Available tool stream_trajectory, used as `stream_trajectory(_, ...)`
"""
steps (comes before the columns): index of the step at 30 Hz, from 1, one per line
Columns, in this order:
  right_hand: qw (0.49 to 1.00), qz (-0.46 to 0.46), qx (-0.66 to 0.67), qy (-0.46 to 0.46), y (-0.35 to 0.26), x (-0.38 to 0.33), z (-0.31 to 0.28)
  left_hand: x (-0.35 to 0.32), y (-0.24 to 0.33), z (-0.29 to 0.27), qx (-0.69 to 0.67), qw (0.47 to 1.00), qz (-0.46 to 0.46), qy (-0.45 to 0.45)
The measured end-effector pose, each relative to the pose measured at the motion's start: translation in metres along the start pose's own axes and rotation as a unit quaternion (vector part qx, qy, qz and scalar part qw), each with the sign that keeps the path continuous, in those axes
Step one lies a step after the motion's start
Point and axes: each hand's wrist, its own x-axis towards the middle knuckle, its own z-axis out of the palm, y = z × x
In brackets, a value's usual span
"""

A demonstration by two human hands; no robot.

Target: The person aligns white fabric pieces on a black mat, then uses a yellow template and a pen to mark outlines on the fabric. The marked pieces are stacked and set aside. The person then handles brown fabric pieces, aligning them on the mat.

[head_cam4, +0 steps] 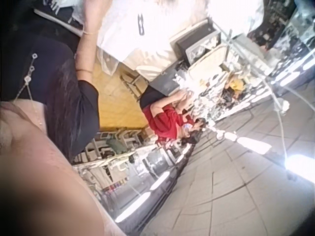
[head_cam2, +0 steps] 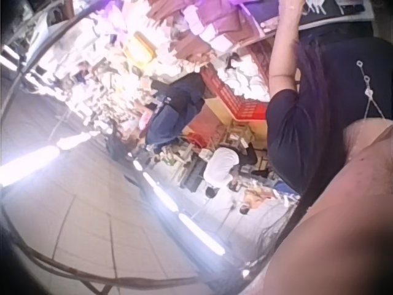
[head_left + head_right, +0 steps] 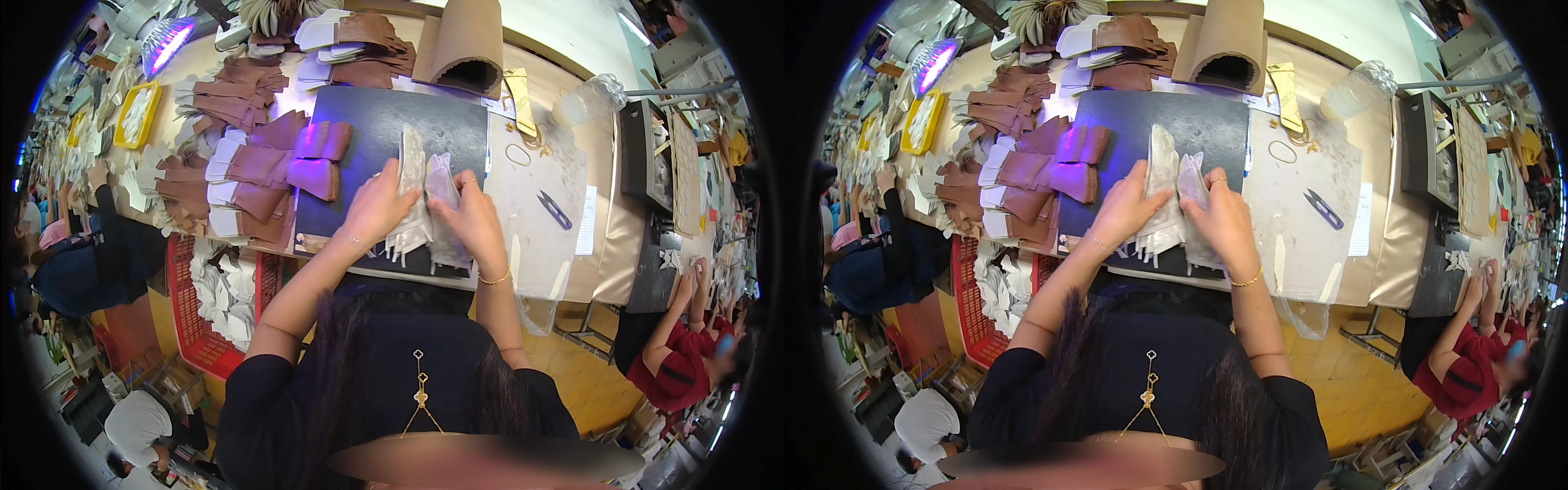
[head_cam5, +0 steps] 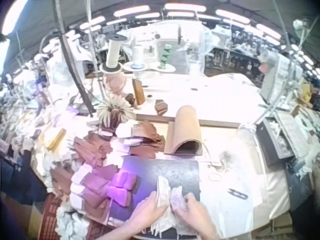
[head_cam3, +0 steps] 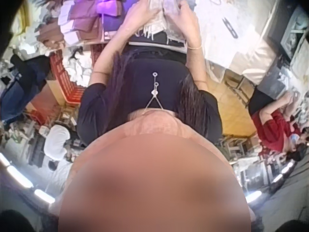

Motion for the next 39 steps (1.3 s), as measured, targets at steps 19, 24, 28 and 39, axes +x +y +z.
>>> stream_trajectory(19,0.908,-0.178,-0.379,0.025,-0.001,0.038,0.001,0.007,0.007,-0.016,0.259,0.964,0.048,-0.032)
stream_trajectory(24,0.986,-0.089,0.095,-0.108,0.002,0.030,-0.054,-0.010,0.007,-0.055,0.195,0.978,0.074,-0.029)
stream_trajectory(28,0.832,0.018,0.503,-0.236,0.008,0.006,-0.030,0.007,0.001,-0.068,0.021,0.985,0.100,-0.138)
stream_trajectory(39,0.841,-0.036,0.540,-0.020,0.016,-0.006,0.024,0.001,0.003,-0.050,-0.076,0.959,0.106,-0.250)
